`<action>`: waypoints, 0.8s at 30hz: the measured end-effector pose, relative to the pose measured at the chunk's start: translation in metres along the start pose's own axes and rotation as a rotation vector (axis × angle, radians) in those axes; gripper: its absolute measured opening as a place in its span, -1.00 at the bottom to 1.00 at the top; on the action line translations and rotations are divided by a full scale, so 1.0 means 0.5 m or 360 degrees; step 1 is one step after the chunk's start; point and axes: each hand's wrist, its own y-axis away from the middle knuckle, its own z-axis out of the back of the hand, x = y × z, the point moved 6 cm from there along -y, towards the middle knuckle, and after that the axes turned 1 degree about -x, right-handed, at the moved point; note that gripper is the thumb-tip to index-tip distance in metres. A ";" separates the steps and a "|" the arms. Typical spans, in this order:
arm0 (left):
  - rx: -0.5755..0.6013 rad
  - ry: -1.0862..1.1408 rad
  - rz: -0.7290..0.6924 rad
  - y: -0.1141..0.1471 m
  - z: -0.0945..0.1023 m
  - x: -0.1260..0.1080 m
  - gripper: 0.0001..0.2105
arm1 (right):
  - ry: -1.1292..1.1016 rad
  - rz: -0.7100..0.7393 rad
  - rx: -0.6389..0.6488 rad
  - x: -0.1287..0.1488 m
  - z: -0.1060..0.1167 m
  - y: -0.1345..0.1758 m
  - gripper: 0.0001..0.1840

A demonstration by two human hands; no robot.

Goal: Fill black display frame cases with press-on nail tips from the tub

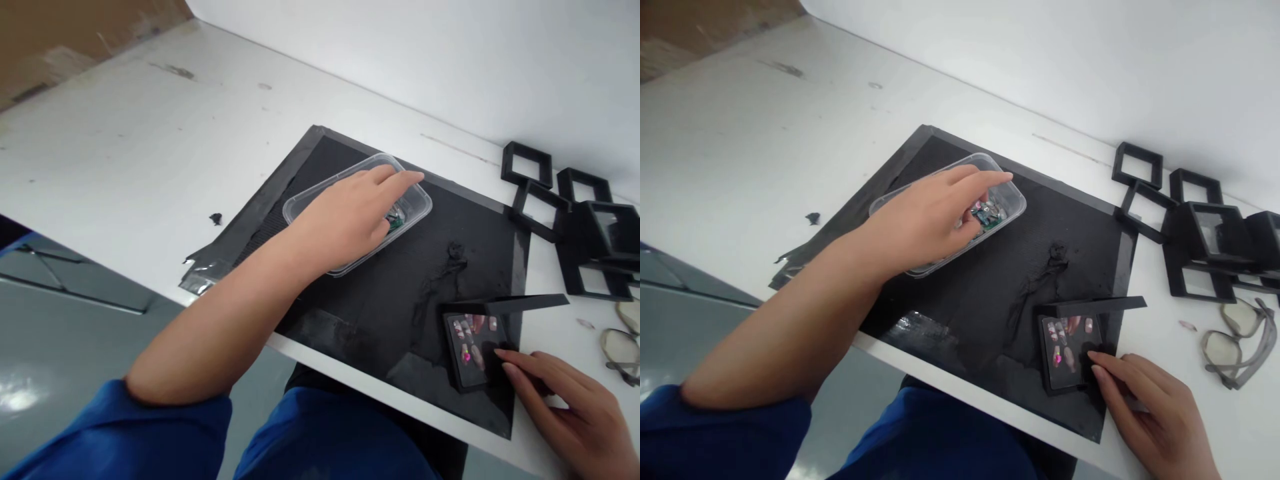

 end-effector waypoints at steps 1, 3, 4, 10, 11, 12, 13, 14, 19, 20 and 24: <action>-0.0038 0.0035 -0.0024 0.001 0.003 -0.002 -0.33 | -0.0002 0.0016 -0.0006 0.002 0.000 -0.001 -0.79; -0.0124 0.0099 -0.0032 0.002 0.010 0.000 -0.34 | -0.0016 -0.0009 -0.0043 0.003 0.003 -0.003 -0.80; -0.0175 0.0122 -0.0019 0.002 0.014 0.004 -0.34 | -0.0024 -0.0033 -0.0064 0.002 0.005 -0.003 -0.80; -0.0651 0.0372 -0.0029 0.007 0.041 0.014 -0.42 | 0.0010 -0.0064 -0.0156 -0.001 0.010 0.002 -0.85; -0.0726 0.0458 -0.0015 0.010 0.045 0.014 -0.44 | 0.0018 -0.0064 -0.0168 -0.001 0.010 0.002 -0.85; -0.0778 0.0552 0.0009 0.012 0.047 0.015 -0.47 | 0.0022 -0.0071 -0.0182 -0.002 0.010 0.001 -0.86; -0.0806 0.0650 0.0034 0.014 0.047 0.015 -0.49 | 0.0021 -0.0078 -0.0196 -0.002 0.010 0.001 -0.87; -0.0817 0.0747 0.0050 0.014 0.046 0.016 -0.51 | 0.0020 -0.0082 -0.0210 -0.002 0.010 0.000 -0.87; -0.0831 0.1095 -0.0016 0.006 0.041 0.014 -0.58 | 0.0021 -0.0073 -0.0263 0.000 0.011 -0.002 -0.88; -0.0823 0.1161 -0.0043 0.004 0.041 0.012 -0.60 | 0.0021 -0.0085 -0.0269 -0.001 0.012 -0.001 -0.88; -0.0721 0.1466 -0.0246 0.008 0.045 -0.014 -0.62 | 0.0033 -0.0124 -0.0279 -0.005 0.012 0.004 -0.88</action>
